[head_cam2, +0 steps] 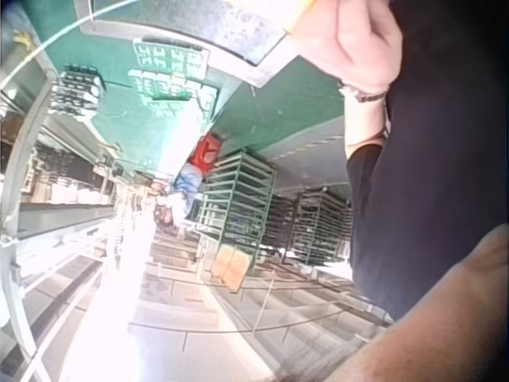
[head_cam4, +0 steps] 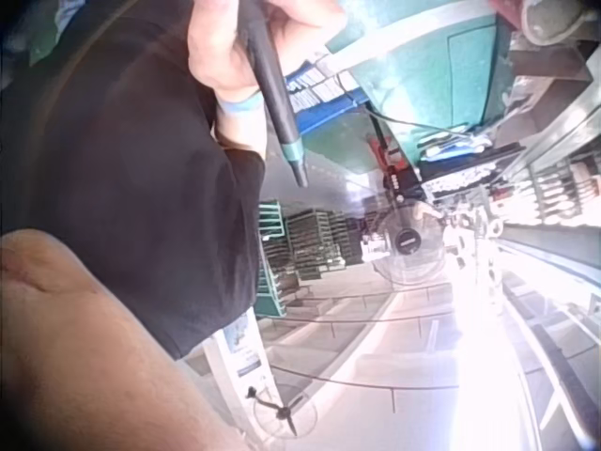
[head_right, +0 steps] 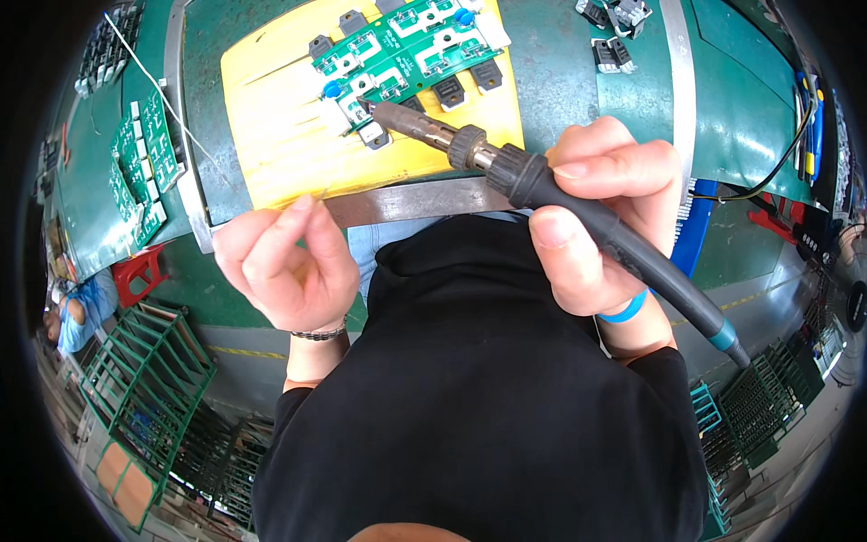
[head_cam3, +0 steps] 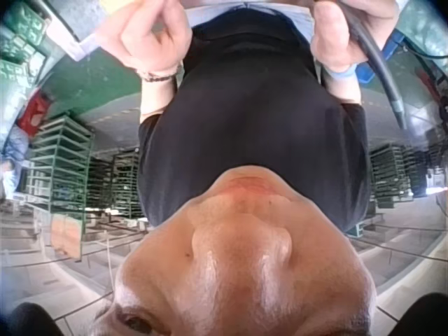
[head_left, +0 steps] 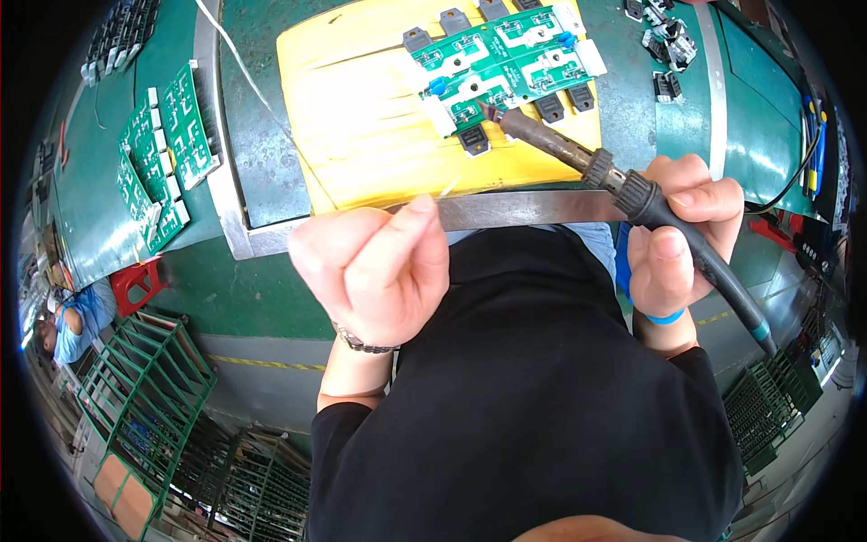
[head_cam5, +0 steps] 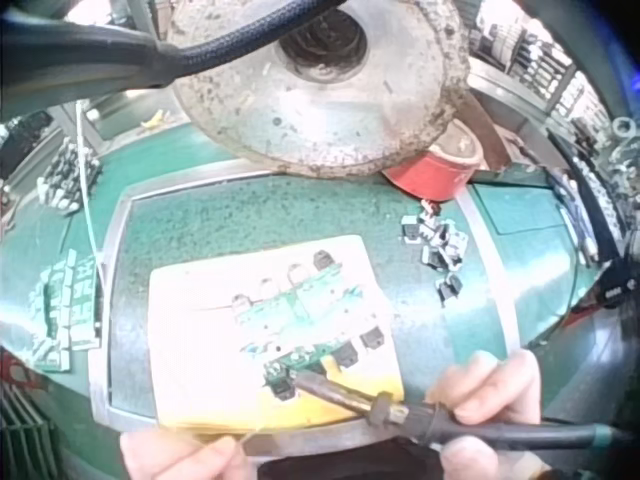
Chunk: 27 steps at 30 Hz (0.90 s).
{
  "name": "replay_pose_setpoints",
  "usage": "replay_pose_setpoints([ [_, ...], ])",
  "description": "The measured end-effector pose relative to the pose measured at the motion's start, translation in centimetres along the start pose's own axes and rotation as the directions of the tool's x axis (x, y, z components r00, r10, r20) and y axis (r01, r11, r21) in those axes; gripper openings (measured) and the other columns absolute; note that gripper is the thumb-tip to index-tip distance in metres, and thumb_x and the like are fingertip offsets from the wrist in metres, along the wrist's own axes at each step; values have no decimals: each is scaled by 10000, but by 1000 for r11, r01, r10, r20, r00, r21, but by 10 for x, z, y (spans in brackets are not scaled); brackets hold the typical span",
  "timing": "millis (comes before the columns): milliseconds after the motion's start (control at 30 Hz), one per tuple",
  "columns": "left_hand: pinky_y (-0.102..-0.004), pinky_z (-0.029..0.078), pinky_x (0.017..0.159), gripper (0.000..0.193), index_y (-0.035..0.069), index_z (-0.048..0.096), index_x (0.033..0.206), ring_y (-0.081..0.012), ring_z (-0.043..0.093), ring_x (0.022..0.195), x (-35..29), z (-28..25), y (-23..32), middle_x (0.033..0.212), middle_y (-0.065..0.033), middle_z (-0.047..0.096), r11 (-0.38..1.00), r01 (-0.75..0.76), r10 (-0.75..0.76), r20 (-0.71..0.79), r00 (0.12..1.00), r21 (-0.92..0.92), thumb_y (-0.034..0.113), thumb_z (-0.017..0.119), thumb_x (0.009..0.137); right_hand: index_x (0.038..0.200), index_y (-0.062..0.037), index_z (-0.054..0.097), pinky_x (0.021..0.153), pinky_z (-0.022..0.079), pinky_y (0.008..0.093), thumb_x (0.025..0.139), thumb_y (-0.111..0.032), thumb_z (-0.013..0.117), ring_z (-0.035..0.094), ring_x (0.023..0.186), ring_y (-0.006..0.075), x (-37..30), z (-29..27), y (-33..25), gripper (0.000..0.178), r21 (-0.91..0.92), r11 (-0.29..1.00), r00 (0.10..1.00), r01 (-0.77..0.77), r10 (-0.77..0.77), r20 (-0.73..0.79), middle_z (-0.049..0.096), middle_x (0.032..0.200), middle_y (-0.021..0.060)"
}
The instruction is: The person solders electronic components onto circuit boards using a soldering iron and solder wire.
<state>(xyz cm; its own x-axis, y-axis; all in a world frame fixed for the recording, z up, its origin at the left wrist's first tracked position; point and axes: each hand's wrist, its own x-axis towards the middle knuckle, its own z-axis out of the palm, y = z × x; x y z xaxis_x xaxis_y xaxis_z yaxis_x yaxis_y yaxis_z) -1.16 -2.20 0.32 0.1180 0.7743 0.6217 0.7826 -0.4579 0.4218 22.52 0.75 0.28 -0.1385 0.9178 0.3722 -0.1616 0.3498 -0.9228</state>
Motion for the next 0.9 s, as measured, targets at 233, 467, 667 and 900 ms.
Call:
replay_pose_setpoints([
  [233, -286, 416, 629, 270, 65, 662, 988, -182, 520, 730, 0, 3, -2, 851, -52, 552, 995, -10, 11, -5, 1000, 103, -59, 730, 758, 1051, -49, 459, 634, 395, 250, 823, -48, 688, 456, 683, 108, -1, 4, 3, 323, -27, 999, 998, -26, 27, 53, 521, 864, 87],
  [467, -303, 434, 668, 339, 115, 703, 985, -187, 534, 759, -5, 13, -6, 886, -11, 562, 995, 2, 2, -41, 999, 99, 4, 787, 676, 1056, -39, 455, 632, 400, 238, 827, -25, 683, 463, 681, 97, 1, 7, 4, 324, -38, 998, 996, -48, 51, 76, 525, 875, 91],
  [667, -305, 445, 664, 334, 112, 707, 968, -185, 536, 751, -2, 16, -3, 881, -8, 566, 994, -7, 12, -45, 999, 108, 6, 783, 661, 1061, -37, 451, 626, 403, 229, 832, -26, 684, 470, 676, 89, 0, 7, 3, 327, -28, 998, 995, -58, 60, 83, 527, 885, 93],
  [900, -281, 446, 576, 286, 35, 692, 924, -188, 537, 695, 9, 18, -2, 810, -64, 563, 993, -32, 33, -9, 999, 116, -100, 764, 683, 1060, -34, 450, 628, 398, 226, 832, -27, 685, 474, 685, 91, 0, 6, 6, 327, -52, 997, 994, -56, 61, 96, 529, 893, 96],
])
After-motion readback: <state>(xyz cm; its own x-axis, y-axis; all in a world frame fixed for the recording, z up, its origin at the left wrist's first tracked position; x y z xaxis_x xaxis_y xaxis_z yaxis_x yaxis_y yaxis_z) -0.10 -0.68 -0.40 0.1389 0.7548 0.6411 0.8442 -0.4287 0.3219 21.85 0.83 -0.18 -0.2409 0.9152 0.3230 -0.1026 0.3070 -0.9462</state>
